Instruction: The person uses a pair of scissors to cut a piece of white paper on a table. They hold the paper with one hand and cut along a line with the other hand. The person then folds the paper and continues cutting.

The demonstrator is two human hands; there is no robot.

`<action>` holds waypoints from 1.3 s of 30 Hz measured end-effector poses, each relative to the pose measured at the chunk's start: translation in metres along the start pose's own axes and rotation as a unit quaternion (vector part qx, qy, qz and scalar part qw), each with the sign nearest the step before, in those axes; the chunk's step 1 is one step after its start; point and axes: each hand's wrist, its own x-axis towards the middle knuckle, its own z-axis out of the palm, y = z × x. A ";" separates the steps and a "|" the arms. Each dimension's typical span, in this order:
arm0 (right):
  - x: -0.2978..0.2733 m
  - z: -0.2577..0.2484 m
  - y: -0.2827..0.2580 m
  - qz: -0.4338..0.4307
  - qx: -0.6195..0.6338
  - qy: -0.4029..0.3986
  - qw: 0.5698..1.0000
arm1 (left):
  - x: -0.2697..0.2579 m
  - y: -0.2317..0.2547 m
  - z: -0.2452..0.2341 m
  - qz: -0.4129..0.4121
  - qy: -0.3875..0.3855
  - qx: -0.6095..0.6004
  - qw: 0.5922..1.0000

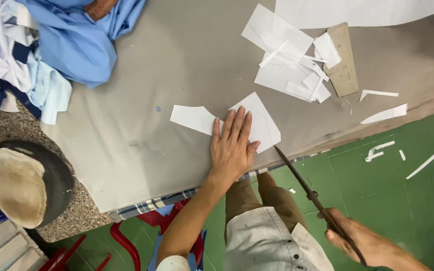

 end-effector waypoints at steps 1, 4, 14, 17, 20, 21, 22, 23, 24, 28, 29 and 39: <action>0.003 0.005 0.003 0.003 0.001 0.003 1.000 | 0.002 0.000 -0.004 0.000 -0.001 -0.004 1.000; 0.020 0.020 0.012 -0.182 -0.255 0.013 0.950 | 0.008 -0.001 -0.013 0.000 0.001 -0.017 1.000; 0.064 0.047 0.031 -0.259 -0.231 0.087 0.934 | 0.009 -0.006 -0.013 0.004 0.021 -0.031 0.999; 0.059 0.054 0.015 -0.280 -0.247 0.095 0.923 | 0.008 -0.007 -0.013 0.001 0.013 -0.030 0.999; 0.063 0.055 0.014 -0.256 -0.241 0.090 0.932 | 0.009 -0.007 -0.013 0.000 0.009 -0.019 1.000; 0.066 0.054 0.017 -0.240 -0.248 0.099 0.933 | 0.009 -0.007 -0.013 -0.002 0.007 -0.013 1.000; 0.067 0.054 0.017 -0.238 -0.248 0.099 0.934 | 0.009 -0.007 -0.012 -0.002 0.006 -0.015 1.000; 0.067 0.054 0.017 -0.242 -0.259 0.101 0.930 | 0.009 -0.007 -0.011 -0.003 0.013 -0.018 1.000; 0.068 0.054 0.017 -0.247 -0.270 0.103 0.925 | 0.009 -0.007 -0.011 -0.003 0.021 -0.020 1.000; 0.067 0.056 0.015 -0.265 -0.315 0.149 0.899 | 0.009 -0.008 -0.012 -0.003 0.002 -0.020 1.000; 0.063 0.058 0.010 -0.245 -0.298 0.134 0.913 | 0.009 -0.008 -0.011 -0.004 0.000 -0.015 1.000; 0.073 0.056 0.021 -0.281 -0.319 0.153 0.892 | 0.010 -0.008 -0.012 -0.002 -0.003 -0.008 1.000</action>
